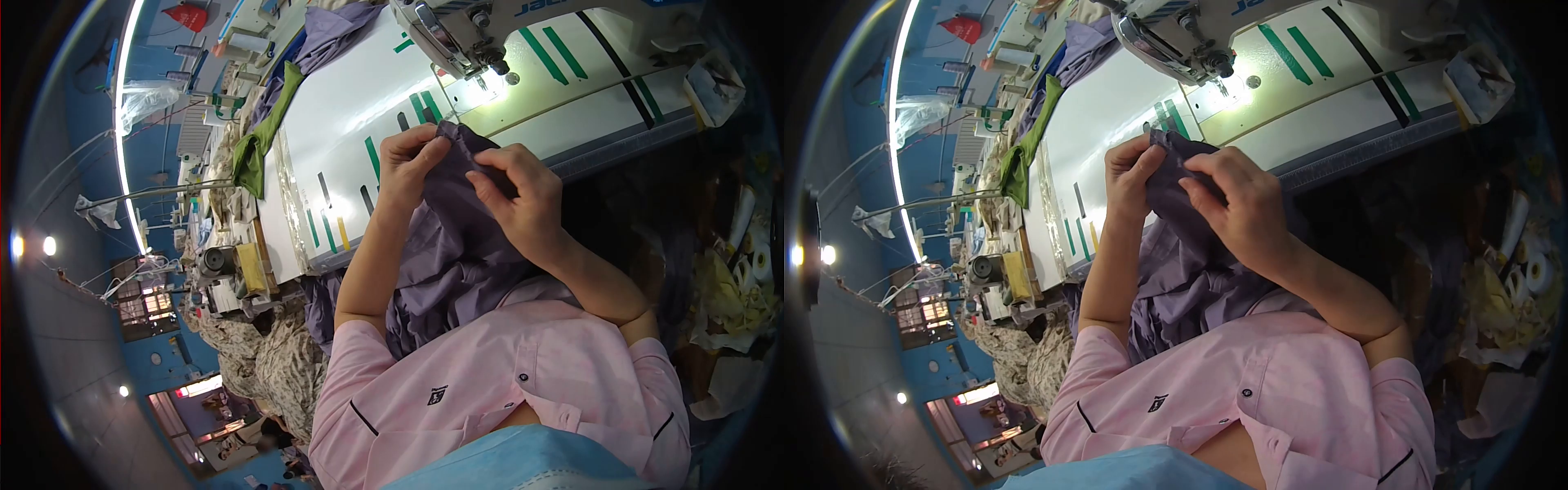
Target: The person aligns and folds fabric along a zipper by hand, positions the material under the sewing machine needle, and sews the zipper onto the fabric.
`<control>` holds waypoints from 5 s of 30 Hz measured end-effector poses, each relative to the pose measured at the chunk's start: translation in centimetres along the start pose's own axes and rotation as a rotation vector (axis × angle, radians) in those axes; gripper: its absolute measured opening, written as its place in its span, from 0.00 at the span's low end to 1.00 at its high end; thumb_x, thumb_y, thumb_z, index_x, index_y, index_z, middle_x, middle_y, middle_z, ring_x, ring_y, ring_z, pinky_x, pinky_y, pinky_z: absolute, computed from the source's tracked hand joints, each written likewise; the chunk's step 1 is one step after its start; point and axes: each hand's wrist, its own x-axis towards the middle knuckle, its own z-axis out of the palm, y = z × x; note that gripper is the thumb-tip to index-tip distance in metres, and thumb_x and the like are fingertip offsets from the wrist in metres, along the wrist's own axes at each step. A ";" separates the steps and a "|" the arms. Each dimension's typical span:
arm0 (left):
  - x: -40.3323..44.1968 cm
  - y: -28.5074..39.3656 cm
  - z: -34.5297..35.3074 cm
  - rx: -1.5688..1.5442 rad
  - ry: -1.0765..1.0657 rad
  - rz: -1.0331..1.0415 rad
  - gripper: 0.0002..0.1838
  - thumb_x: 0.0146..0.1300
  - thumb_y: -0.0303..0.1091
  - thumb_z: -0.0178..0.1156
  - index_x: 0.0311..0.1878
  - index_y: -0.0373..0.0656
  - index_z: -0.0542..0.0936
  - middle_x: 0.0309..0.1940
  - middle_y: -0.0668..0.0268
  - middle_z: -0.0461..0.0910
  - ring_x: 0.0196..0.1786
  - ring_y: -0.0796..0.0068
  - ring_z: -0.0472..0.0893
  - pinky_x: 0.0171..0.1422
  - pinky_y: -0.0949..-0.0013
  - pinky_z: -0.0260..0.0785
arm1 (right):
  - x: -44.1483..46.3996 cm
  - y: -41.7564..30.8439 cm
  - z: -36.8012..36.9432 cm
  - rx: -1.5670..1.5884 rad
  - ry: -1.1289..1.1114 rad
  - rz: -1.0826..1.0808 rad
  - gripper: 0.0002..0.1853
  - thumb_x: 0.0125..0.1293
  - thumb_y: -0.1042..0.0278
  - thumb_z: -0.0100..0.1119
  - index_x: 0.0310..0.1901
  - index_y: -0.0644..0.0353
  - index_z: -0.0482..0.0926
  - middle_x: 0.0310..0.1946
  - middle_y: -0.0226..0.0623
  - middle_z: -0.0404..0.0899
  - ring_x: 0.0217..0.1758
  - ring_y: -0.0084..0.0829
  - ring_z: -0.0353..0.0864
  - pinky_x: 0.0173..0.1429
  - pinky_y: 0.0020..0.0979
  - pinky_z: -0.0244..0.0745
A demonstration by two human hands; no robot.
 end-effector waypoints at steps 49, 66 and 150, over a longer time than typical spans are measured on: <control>8.3 -9.5 0.4 1.249 -0.126 0.745 0.07 0.55 0.33 0.63 0.37 0.45 0.80 0.37 0.68 0.77 0.43 0.65 0.80 0.44 0.63 0.76 | -3.1 7.2 -3.6 -0.254 -0.231 0.414 0.10 0.62 0.74 0.68 0.37 0.67 0.75 0.24 0.45 0.79 0.26 0.41 0.83 0.32 0.35 0.75; 3.5 -8.8 2.3 1.342 -0.045 0.561 0.18 0.58 0.32 0.66 0.52 0.37 0.83 0.54 0.63 0.81 0.53 0.66 0.79 0.56 0.64 0.74 | 3.5 6.7 -7.2 -0.554 -0.638 0.079 0.07 0.63 0.68 0.65 0.41 0.59 0.80 0.35 0.41 0.84 0.34 0.43 0.82 0.42 0.40 0.78; 7.3 -9.1 -1.2 1.249 -0.178 0.666 0.16 0.61 0.34 0.65 0.52 0.40 0.83 0.52 0.62 0.82 0.54 0.61 0.80 0.59 0.60 0.73 | 8.7 13.5 -2.1 -0.527 -0.462 -0.090 0.10 0.58 0.79 0.63 0.42 0.61 0.82 0.36 0.39 0.83 0.41 0.41 0.83 0.44 0.38 0.76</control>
